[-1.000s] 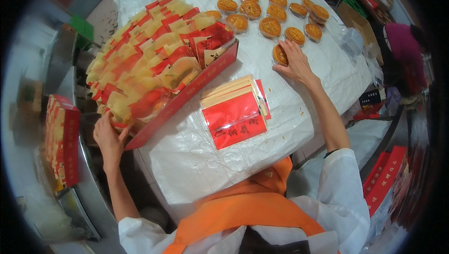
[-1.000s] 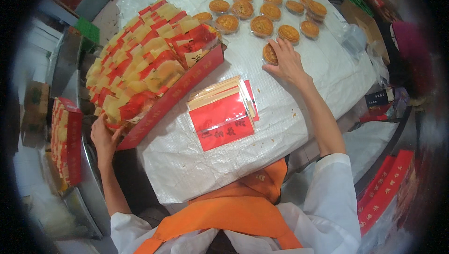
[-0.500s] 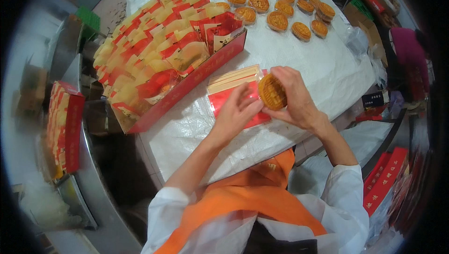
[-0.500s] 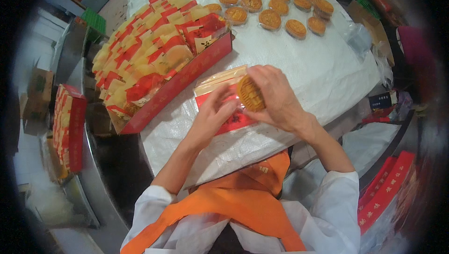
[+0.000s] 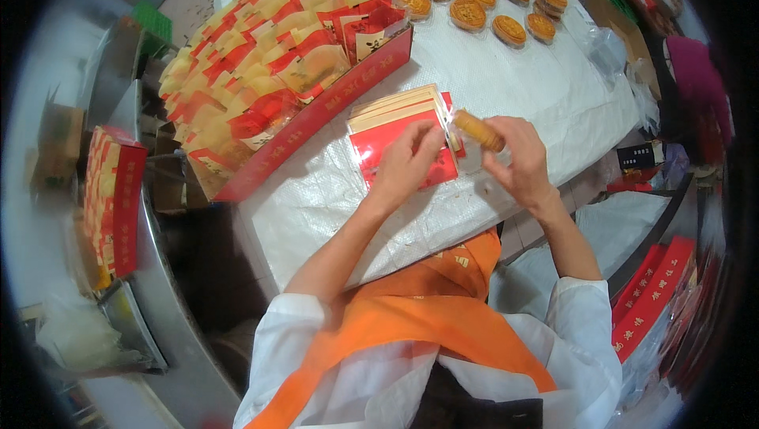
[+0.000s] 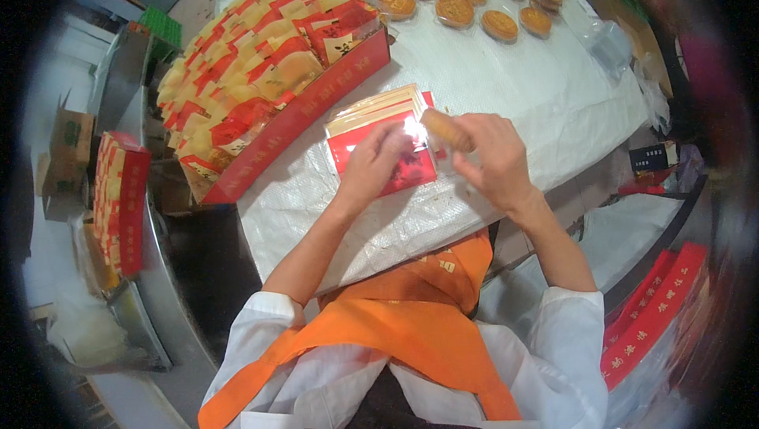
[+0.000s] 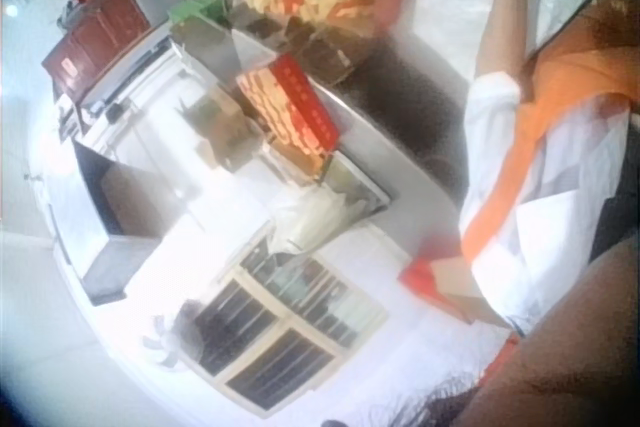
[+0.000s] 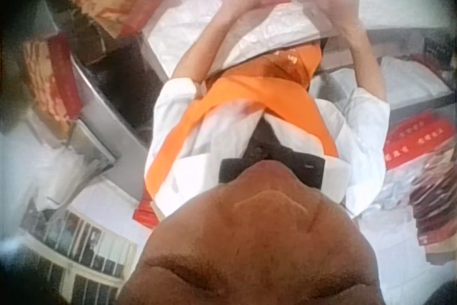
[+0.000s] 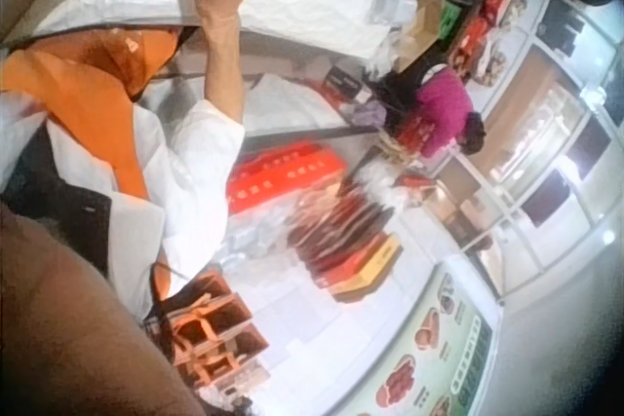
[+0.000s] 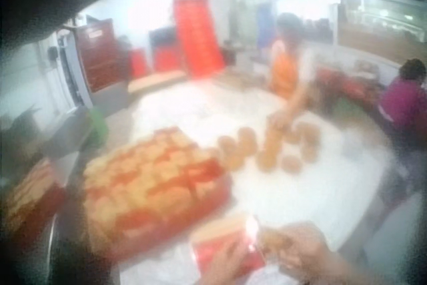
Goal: The person repeatedly picks up round mooncakes from a table, places each into a small paper wrapper, folds the wrapper closed, and sets the packaged item into a red box. The process continues with multiple units throughout the clip.
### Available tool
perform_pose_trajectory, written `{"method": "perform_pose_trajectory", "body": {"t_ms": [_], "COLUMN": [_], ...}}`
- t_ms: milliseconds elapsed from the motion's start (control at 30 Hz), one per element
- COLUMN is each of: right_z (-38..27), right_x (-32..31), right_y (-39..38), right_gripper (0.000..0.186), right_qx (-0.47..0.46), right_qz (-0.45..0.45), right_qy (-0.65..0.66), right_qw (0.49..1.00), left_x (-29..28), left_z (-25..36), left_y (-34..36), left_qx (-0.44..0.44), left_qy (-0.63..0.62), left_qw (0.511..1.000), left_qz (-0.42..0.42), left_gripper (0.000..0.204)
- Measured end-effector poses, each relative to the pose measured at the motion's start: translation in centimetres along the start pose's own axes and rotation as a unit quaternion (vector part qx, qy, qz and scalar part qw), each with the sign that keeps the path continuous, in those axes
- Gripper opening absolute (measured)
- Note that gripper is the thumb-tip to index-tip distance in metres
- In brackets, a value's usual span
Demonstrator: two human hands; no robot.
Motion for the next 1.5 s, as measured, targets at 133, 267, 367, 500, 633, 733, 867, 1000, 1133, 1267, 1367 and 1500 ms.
{"method": "perform_pose_trajectory", "body": {"t_ms": [133, 267, 367, 500, 633, 733, 867, 1000, 1133, 1267, 1367, 1500], "right_z": [2.3, 3.1, 3.4, 3.4, 2.4, 1.7, 1.4, 1.7, 1.6, 1.7, 2.3, 2.7], "right_x": [-0.2, 0.3, 0.7, 1.5, 3.1, 4.4, 5.2, 5.1, 4.8, 4.7, 4.6, 4.7], "right_y": [-0.8, -1.8, -2.1, -1.8, -1.0, -0.7, -1.2, -1.9, -1.9, -1.2, -0.8, -1.1], "right_gripper": [0.032, 0.031, 0.030, 0.031, 0.033, 0.036, 0.042, 0.046, 0.048, 0.048, 0.048, 0.048], "right_qx": [0.303, 0.346, 0.366, 0.408, 0.418, 0.447, 0.471, 0.486, 0.487, 0.482, 0.483, 0.497], "right_qz": [0.109, 0.146, 0.148, 0.163, 0.181, 0.180, 0.162, 0.135, 0.119, 0.098, 0.102, 0.045], "right_qy": [0.264, 0.373, 0.416, 0.521, 0.623, 0.633, 0.571, 0.566, 0.563, 0.536, 0.532, 0.523], "right_qw": [0.909, 0.848, 0.819, 0.732, 0.636, 0.606, 0.653, 0.652, 0.657, 0.687, 0.687, 0.691], "left_x": [0.7, 1.2, 1.3, 1.5, 1.6, 1.5, 1.3, 1.2, 1.2, 0.9, 0.8, 1.0], "left_z": [-1.7, -3.3, -4.1, -4.6, -4.9, -4.9, -4.8, -4.7, -4.6, -4.6, -4.6, -4.8], "left_y": [-0.5, 0.0, 0.2, 0.2, 0.0, 0.0, -0.1, -0.1, -0.1, -0.3, -0.4, -0.4], "left_qx": [0.219, 0.228, 0.255, 0.294, 0.301, 0.299, 0.290, 0.290, 0.298, 0.322, 0.343, 0.342], "left_qy": [0.387, 0.406, 0.450, 0.386, 0.376, 0.377, 0.368, 0.367, 0.364, 0.348, 0.373, 0.371], "left_qw": [0.887, 0.875, 0.848, 0.853, 0.856, 0.857, 0.863, 0.864, 0.864, 0.860, 0.848, 0.849], "left_qz": [0.129, 0.134, 0.113, 0.192, 0.189, 0.185, 0.190, 0.186, 0.182, 0.187, 0.155, 0.157], "left_gripper": [0.040, 0.029, 0.023, 0.020, 0.019, 0.018, 0.018, 0.018, 0.020, 0.022, 0.023, 0.022]}}
Point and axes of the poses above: each hand's wrist, its own y-axis towards the middle knuckle, its own x-axis out of the palm, z = x × y, the point moved 1 cm from there along y, towards the middle knuckle, and after that the axes turned 12 degrees about y, right-handed, at the moved point
